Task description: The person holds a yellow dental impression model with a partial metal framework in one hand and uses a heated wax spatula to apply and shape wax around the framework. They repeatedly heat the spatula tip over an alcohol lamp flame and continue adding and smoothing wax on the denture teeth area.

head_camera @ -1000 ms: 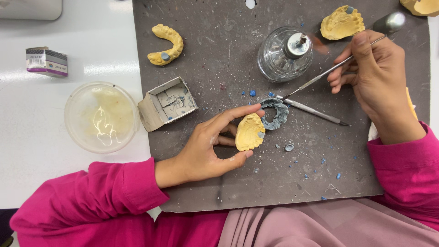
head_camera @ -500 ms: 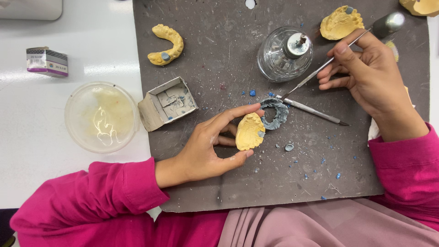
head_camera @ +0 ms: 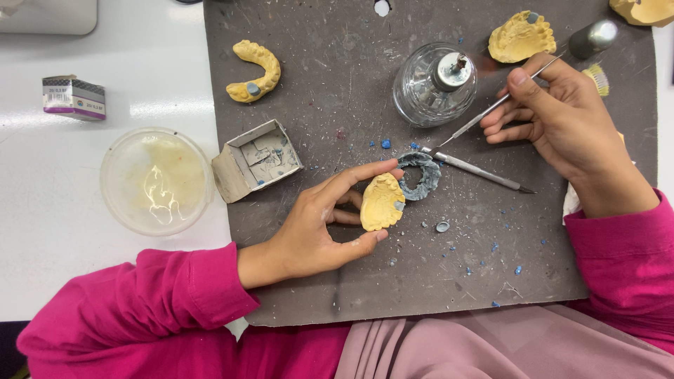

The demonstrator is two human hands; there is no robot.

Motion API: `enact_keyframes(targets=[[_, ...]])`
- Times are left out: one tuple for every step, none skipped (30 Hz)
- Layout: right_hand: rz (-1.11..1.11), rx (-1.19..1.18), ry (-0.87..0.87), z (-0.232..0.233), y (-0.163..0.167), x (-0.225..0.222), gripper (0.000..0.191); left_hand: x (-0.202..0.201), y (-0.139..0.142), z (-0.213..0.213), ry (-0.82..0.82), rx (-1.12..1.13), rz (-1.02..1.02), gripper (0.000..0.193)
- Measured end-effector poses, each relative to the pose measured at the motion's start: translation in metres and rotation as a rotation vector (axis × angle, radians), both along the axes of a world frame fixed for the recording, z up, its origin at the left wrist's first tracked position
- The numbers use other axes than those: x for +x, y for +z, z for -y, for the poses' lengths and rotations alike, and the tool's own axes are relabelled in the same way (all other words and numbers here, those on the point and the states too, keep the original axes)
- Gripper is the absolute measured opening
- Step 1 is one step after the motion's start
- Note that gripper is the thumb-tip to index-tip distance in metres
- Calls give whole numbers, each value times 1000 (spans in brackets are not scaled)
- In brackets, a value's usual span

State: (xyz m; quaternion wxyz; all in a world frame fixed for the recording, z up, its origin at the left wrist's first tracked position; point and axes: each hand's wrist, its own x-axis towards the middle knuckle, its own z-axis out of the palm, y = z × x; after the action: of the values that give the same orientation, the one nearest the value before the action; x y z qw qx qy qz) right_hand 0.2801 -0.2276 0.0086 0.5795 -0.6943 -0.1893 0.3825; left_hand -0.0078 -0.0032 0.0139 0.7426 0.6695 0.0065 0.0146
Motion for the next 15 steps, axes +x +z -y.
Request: enact_keyframes(targets=[[-3,-4,-5,1,0,1,19,0,0,0,0,2,2,77],[-20,1,-8,1,-1,2,19,0,0,0,0,5,4,77],[-35,6,-10,2,-2,4,20,0,0,0,1,7,6,77],[-51,11,-12,2,-2,5,20,0,0,0,2,5,6,77],[-50,9,-9,3,-3,6,20,0,-1,0,3,3,5,77],[-49,7,-7,4,-4,7,20,0,-1,1,3,0,5,77],[-47,5,-5,5,-5,8,20,0,-1,0,5,1,5,77],[-49,9,-12,6,-6,8,21,0,-1,0,6,2,6,77],[-52,13,-17,7,-7,10,22,0,-1,1,8,2,7,77],[-53,17,-23,9,-8,11,24,0,-1,1,8,1,7,77],[-64,35,-34,10,-9,12,25,0,-1,1,9,0,8,77],[-76,54,-46,12,-10,13,26,0,-1,0,9,-2,9,77],[-87,72,-57,14,-10,14,27,0,-1,1,8,1,12,77],[-101,108,-71,17,-9,16,29,0,-1,1,8,4,14,77],[-115,143,-84,20,-6,17,31,0,-1,0,7,6,16,76]])
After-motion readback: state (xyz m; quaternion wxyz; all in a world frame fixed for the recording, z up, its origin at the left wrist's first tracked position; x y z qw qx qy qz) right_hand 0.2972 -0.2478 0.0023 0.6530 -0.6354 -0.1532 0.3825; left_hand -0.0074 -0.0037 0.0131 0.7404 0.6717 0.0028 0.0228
